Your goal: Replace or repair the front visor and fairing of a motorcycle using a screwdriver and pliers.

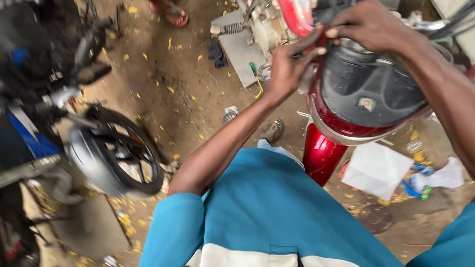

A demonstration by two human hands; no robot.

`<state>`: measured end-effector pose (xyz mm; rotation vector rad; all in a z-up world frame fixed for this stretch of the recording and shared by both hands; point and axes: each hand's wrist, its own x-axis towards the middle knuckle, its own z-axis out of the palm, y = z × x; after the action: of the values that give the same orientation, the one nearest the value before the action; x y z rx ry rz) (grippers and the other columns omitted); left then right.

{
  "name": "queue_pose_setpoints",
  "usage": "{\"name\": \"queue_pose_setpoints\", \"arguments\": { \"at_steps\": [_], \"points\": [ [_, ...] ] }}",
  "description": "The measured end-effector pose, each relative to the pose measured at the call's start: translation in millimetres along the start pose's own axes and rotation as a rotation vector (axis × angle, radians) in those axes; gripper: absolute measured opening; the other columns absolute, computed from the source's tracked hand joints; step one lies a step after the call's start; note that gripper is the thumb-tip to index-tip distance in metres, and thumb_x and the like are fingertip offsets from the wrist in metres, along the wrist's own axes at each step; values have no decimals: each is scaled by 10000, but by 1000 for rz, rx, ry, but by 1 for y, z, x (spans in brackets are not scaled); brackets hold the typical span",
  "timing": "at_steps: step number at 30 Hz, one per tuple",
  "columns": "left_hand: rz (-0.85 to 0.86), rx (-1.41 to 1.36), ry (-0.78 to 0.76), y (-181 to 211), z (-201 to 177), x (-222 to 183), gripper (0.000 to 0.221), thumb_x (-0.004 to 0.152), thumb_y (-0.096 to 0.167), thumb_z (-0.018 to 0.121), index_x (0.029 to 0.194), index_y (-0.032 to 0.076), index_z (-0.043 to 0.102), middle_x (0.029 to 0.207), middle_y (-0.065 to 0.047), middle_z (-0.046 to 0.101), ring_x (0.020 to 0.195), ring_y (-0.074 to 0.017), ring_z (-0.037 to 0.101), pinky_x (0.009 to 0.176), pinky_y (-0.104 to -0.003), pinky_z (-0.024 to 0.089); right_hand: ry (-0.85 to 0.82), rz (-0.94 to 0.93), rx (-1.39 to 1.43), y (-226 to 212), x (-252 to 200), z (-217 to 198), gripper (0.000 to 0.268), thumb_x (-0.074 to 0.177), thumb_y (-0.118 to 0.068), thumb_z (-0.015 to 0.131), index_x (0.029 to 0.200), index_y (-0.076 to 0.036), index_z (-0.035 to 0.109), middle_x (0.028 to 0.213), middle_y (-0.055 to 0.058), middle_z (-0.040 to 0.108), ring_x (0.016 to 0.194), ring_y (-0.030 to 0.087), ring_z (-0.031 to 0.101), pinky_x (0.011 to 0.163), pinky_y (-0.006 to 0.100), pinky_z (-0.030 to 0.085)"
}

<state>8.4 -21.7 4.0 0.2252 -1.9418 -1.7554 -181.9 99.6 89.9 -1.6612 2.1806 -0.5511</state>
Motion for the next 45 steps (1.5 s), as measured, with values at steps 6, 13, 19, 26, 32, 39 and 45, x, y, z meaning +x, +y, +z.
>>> {"name": "queue_pose_setpoints", "arguments": {
  "at_steps": [6, 13, 19, 26, 32, 39, 45],
  "points": [
    [-96, 44, 14, 16, -2, 0, 506, 939, 185, 800, 1402, 74, 628, 1382, -141, 690, 1261, -229, 685, 1125, -384, 525, -92, 139, 161, 0, -11, 7, 246, 1005, -235, 669, 1144, -54, 763, 956, 120, 781, 865, 312, 735, 815, 451, 553],
    [-161, 240, 59, 30, -1, 2, 569, 882, 176, 841, 1409, 117, 637, 1358, -116, 696, 1229, -154, 678, 1095, -349, 513, 310, -105, -132, -15, -32, 28, 240, 938, -118, 740, 1159, -26, 759, 1067, 156, 754, 912, 296, 739, 820, 397, 595],
    [-165, 227, 44, 31, -4, 3, 547, 898, 169, 824, 1409, 119, 637, 1352, -124, 710, 1185, -104, 664, 1064, -316, 526, 422, -223, -408, -24, -25, 22, 137, 894, 3, 707, 1023, -22, 747, 954, 121, 731, 879, 264, 741, 799, 365, 618],
    [-292, 381, 26, 28, -5, 8, 528, 893, 215, 834, 1381, 117, 657, 1221, -114, 748, 948, -59, 643, 928, -290, 570, 214, -181, -283, 7, -7, 32, 141, 935, 32, 653, 1023, -12, 755, 903, 166, 720, 813, 282, 728, 741, 373, 593],
    [-200, 202, 14, 13, -11, 6, 486, 901, 201, 820, 1351, 109, 663, 1247, -108, 744, 1087, -80, 683, 1015, -311, 558, -121, 26, 122, -9, 2, -4, 214, 950, -95, 688, 1139, -30, 765, 950, 153, 769, 826, 330, 735, 735, 476, 565],
    [-102, 139, 78, 5, -10, 9, 344, 979, 130, 760, 1318, 91, 716, 1261, -118, 766, 1162, -155, 713, 1066, -325, 547, 240, 10, -36, -13, -28, 36, 247, 928, -116, 780, 1154, -17, 767, 1017, 149, 769, 824, 283, 746, 772, 394, 601],
    [-57, 193, 110, -23, -14, 15, 227, 918, 99, 799, 1145, 87, 780, 1102, -115, 807, 991, -168, 780, 882, -335, 654, 391, -255, -558, -17, -25, 30, 200, 921, -17, 764, 1118, -48, 772, 987, 102, 755, 872, 205, 746, 849, 312, 619]
  ]
}}
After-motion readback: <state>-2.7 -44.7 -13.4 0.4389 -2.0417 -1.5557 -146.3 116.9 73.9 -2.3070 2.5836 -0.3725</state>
